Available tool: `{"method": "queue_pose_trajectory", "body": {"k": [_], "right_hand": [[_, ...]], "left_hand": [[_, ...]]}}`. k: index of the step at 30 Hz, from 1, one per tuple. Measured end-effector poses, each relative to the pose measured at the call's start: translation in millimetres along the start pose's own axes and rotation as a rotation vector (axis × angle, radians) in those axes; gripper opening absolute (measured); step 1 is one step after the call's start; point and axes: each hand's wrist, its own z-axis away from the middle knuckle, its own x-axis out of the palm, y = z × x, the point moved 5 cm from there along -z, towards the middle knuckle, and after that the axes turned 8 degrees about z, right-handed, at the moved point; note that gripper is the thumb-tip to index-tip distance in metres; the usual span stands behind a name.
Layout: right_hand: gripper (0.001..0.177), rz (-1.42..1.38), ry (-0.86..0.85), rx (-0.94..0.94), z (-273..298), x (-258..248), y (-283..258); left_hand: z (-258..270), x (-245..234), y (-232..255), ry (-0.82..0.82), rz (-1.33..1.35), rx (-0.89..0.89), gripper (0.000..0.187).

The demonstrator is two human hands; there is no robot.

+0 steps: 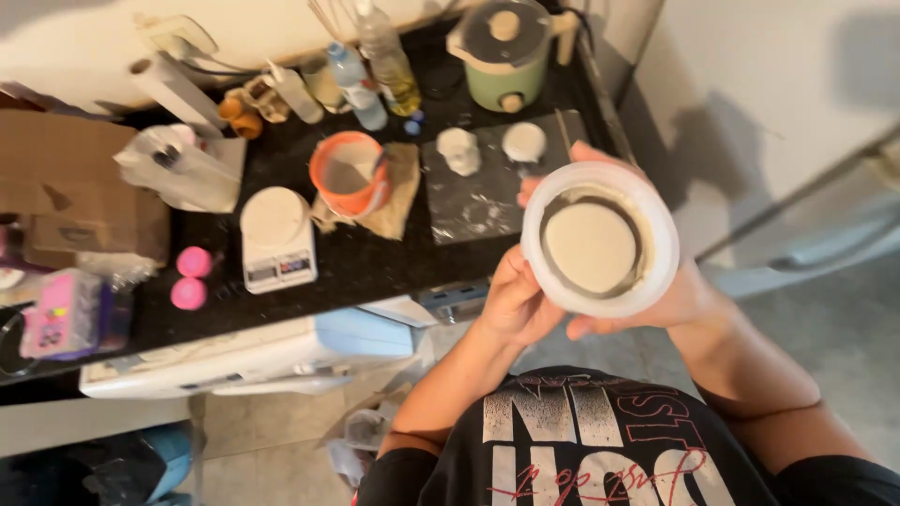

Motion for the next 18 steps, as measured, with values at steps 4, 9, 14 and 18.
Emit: {"method": "queue_pose_trajectory", "body": {"k": [4, 9, 14, 18], "right_hand": [[0.119, 0.137, 0.212, 0.038, -40, 15, 39], [0.123, 0.284, 0.169, 0.035, -83, 30, 64], [0.113, 0.33, 0.127, -0.077, -102, 34, 99], [0.129, 0.231, 0.055, -0.007, -109, 43, 112]], "left_hand": [[-17, -22, 41, 0.006, 0.169, -0.095, 0.068], [-38, -47, 92, 0.227, -0.171, 0.086, 0.042], [-52, -38, 115, -0.01, 0.149, 0.045, 0.097], [-28, -90, 114, 0.198, -0.048, 0.254, 0.046]]}}
